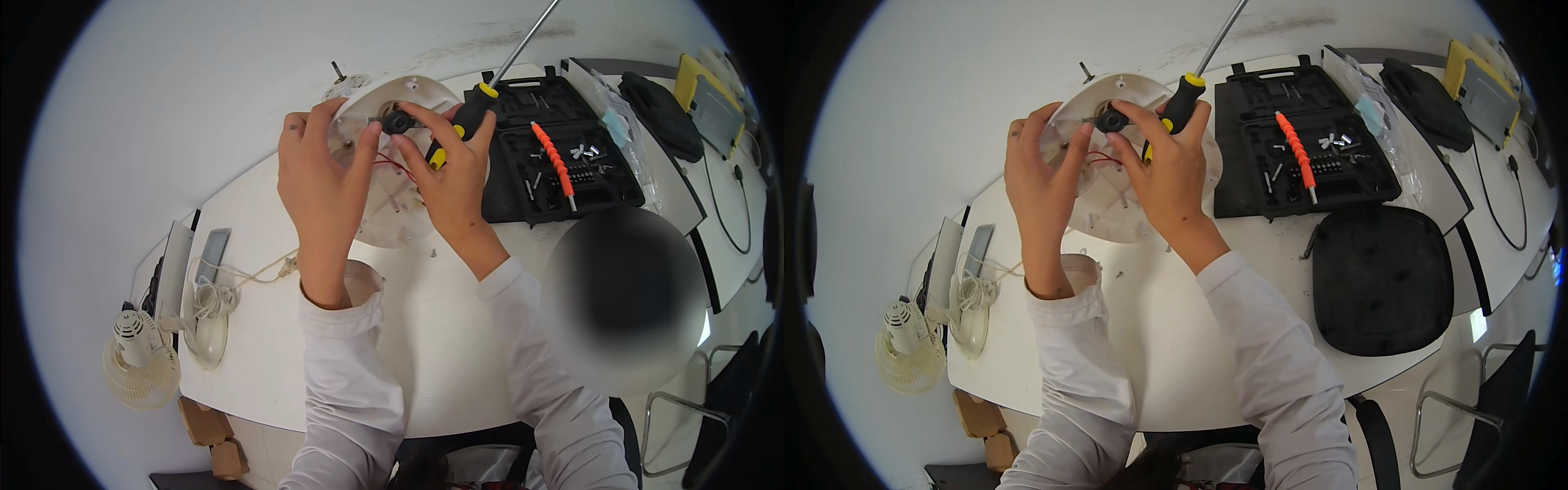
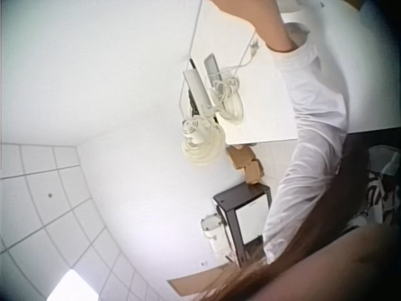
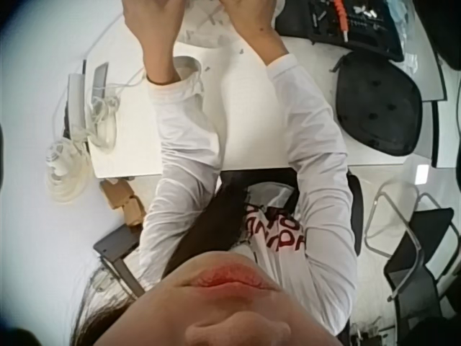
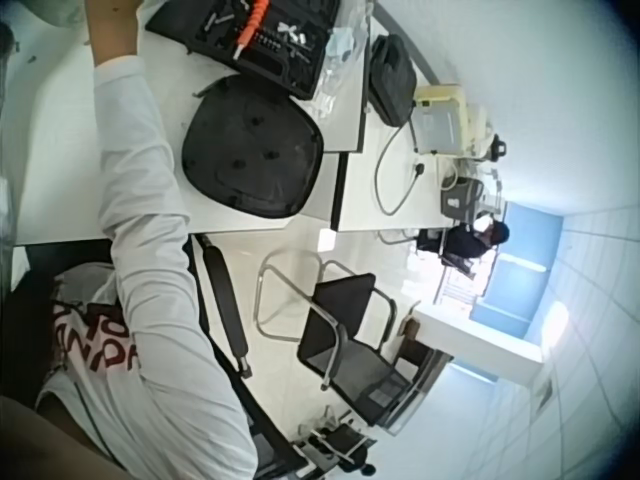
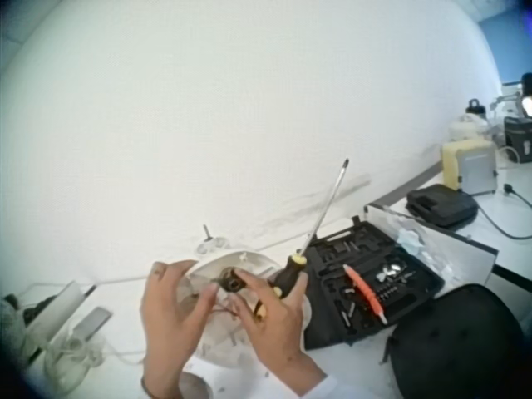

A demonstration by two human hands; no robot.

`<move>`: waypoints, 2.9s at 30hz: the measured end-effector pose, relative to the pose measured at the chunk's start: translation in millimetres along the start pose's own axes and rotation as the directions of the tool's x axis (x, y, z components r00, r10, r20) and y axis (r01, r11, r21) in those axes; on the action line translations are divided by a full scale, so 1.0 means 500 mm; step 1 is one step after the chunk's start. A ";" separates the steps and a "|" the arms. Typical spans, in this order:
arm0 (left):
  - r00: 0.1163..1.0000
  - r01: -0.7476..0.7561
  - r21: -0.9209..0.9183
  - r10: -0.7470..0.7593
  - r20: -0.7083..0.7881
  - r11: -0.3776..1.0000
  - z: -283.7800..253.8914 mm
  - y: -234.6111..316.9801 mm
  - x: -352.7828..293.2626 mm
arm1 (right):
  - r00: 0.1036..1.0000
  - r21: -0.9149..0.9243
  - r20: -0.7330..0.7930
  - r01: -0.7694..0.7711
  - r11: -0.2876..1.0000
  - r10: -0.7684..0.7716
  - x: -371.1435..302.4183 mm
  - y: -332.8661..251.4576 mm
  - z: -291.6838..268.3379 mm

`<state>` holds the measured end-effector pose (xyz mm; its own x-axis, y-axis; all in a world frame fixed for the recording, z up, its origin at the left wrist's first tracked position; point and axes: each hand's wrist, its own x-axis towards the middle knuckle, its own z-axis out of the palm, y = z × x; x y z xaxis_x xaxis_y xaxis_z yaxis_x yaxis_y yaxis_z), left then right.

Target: The person assembles a ceiling fan motor housing by hand, using a screwdriver to secure a metal bracket and wires. They place the black base cover onto the housing and align it for final assembly.

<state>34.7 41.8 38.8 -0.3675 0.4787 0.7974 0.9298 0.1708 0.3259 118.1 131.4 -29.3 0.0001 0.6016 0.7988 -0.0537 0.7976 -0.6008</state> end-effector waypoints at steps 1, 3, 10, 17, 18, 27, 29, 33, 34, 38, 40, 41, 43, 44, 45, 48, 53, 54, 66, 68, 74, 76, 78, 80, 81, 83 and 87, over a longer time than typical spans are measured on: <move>1.000 0.011 0.002 -0.011 0.006 1.000 0.000 0.001 0.000 | 1.000 0.012 0.002 -0.013 1.000 0.012 0.000 -0.002 0.001; 1.000 -0.011 0.014 0.011 -0.007 1.000 0.001 -0.004 0.000 | 1.000 0.029 -0.005 -0.016 0.999 0.016 0.000 -0.006 0.003; 1.000 -0.004 0.028 0.005 -0.024 1.000 0.002 -0.002 0.000 | 1.000 0.003 0.007 0.003 1.000 -0.003 0.003 -0.003 0.000; 1.000 0.011 0.038 -0.010 -0.024 0.999 0.004 -0.002 -0.003 | 1.000 0.052 -0.015 0.011 0.999 -0.010 0.004 -0.005 0.004; 1.000 0.018 0.039 -0.017 -0.022 0.999 0.005 -0.001 -0.002 | 1.000 0.049 -0.016 0.009 0.999 -0.008 0.006 -0.004 0.005; 0.984 -0.087 0.054 0.094 -0.150 0.995 0.015 0.008 -0.007 | 1.000 0.001 -0.011 -0.004 1.000 0.004 0.003 0.011 0.007; 0.979 -0.109 0.074 0.120 -0.166 0.991 0.015 0.006 -0.010 | 0.998 -0.007 0.026 -0.052 0.999 0.052 -0.002 0.013 0.007; 0.977 -0.075 0.032 0.080 -0.200 0.997 0.016 0.017 -0.016 | 0.998 -0.054 0.069 -0.002 0.999 0.005 -0.007 0.023 0.006; 0.982 -0.049 0.002 0.049 -0.184 0.999 0.020 0.018 -0.018 | 0.998 -0.044 0.056 -0.010 0.999 0.012 -0.008 0.025 0.007; 0.945 -0.091 0.023 0.093 -0.312 0.996 0.037 0.021 -0.020 | 0.996 -0.078 0.085 0.045 0.996 -0.038 0.000 0.027 0.001; 0.936 -0.100 0.007 0.096 -0.340 0.995 0.041 0.024 -0.016 | 0.995 -0.068 0.094 0.031 0.997 -0.025 0.004 0.027 0.000; 0.931 -0.107 0.022 0.108 -0.348 0.994 0.044 0.022 -0.016 | 0.995 -0.067 0.099 0.026 0.997 -0.019 0.004 0.027 -0.001; 0.925 -0.124 0.058 0.137 -0.356 0.991 0.050 0.019 -0.019 | 0.995 -0.068 0.100 0.011 0.998 -0.004 0.002 0.025 0.000; 0.915 -0.131 0.042 0.137 -0.380 0.990 0.051 0.018 -0.019 | 0.995 -0.071 0.098 0.006 0.997 0.001 0.000 0.025 0.001; 0.905 -0.141 0.025 0.140 -0.401 0.990 0.051 0.018 -0.018 | 0.996 -0.074 0.094 0.000 0.997 0.007 0.000 0.026 0.000; 0.894 -0.145 0.027 0.142 -0.424 0.989 0.054 0.021 -0.021 | 0.993 -0.029 0.102 0.064 0.998 -0.061 0.006 0.031 -0.004; 0.893 -0.166 0.057 0.175 -0.415 0.984 0.060 0.019 -0.025 | 0.993 0.003 0.097 0.063 0.998 -0.063 0.005 0.036 -0.005; 0.897 -0.161 0.074 0.177 -0.406 0.984 0.060 0.018 -0.025 | 0.992 -0.001 0.103 0.070 0.998 -0.070 0.004 0.037 -0.006; 0.923 -0.135 0.049 0.144 -0.356 0.990 0.054 0.022 -0.025 | 0.994 -0.052 0.098 0.049 0.997 -0.044 0.001 0.040 -0.004; 0.924 -0.135 0.047 0.143 -0.353 0.990 0.054 0.021 -0.025 | 0.994 -0.045 0.098 0.045 0.998 -0.040 0.000 0.041 -0.004; 0.930 -0.129 0.064 0.143 -0.340 0.990 0.057 0.022 -0.026 | 0.994 -0.017 0.080 0.080 0.997 -0.078 0.002 0.043 -0.001; 0.929 -0.126 0.067 0.142 -0.342 0.990 0.063 0.020 -0.028 | 0.994 -0.028 0.074 0.077 0.997 -0.075 0.002 0.041 -0.001; 0.931 -0.131 0.051 0.140 -0.336 0.990 0.063 0.020 -0.028 | 0.995 -0.021 0.061 0.081 0.997 -0.080 0.004 0.042 0.000; 0.932 -0.135 0.042 0.141 -0.334 0.990 0.065 0.019 -0.028 | 0.996 -0.034 0.066 0.062 0.998 -0.059 0.004 0.038 0.000; 0.931 -0.137 0.043 0.144 -0.336 0.990 0.066 0.016 -0.027 | 0.997 -0.040 0.066 0.052 0.998 -0.050 0.004 0.036 0.000; 0.929 -0.139 0.041 0.145 -0.341 0.989 0.065 0.015 -0.027 | 0.997 -0.045 0.058 0.057 0.997 -0.054 0.004 0.038 0.000; 0.929 -0.133 0.051 0.143 -0.342 0.990 0.064 0.016 -0.027 | 0.998 -0.034 0.047 0.042 0.999 -0.040 0.004 0.043 0.000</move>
<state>47.5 64.0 14.4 -0.2153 0.1745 0.9608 0.9703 0.1494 0.1903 117.2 149.5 -40.7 -0.0450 0.5662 0.8230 -0.0201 0.8232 -0.5674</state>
